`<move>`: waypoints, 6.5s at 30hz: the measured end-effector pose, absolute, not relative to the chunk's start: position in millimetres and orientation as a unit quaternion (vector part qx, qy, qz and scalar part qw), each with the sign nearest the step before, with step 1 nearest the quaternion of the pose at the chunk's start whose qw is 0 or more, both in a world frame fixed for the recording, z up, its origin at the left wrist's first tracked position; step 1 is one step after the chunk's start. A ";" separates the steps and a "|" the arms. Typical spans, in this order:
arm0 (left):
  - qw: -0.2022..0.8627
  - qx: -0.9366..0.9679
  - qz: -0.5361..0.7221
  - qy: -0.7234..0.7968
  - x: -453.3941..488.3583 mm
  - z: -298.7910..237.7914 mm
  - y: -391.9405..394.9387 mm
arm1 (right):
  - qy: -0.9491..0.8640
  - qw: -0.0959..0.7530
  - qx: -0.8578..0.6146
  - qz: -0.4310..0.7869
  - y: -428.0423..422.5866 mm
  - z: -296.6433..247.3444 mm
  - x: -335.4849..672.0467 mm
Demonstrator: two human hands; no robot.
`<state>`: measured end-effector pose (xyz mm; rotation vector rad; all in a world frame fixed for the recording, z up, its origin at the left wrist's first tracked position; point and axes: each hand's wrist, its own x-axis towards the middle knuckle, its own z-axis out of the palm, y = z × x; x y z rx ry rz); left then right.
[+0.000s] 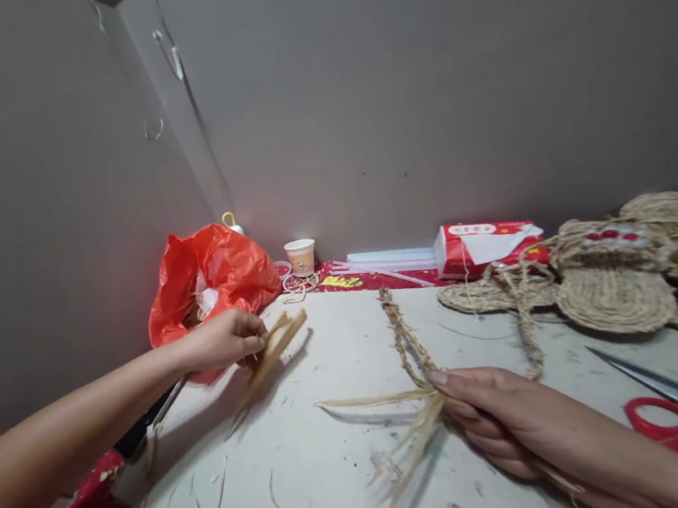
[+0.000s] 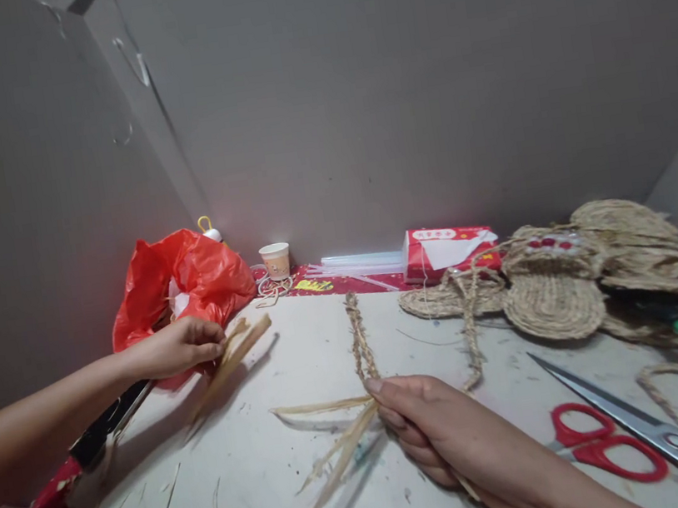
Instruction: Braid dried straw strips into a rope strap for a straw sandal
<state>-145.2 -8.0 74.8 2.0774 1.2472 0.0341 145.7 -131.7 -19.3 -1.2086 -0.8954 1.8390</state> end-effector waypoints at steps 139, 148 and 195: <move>0.572 0.716 0.118 0.383 -76.4 63.7 -77.0 | -0.398 0.460 -0.408 0.681 -126.3 -8.1 135.5; 0.612 0.683 0.117 0.381 -66.9 47.2 -82.5 | -0.419 0.457 -0.405 0.673 -126.2 -11.5 136.8; 0.587 0.752 0.125 0.272 -32.4 44.6 -119.2 | -0.510 0.468 -0.485 0.534 -123.6 -14.8 126.6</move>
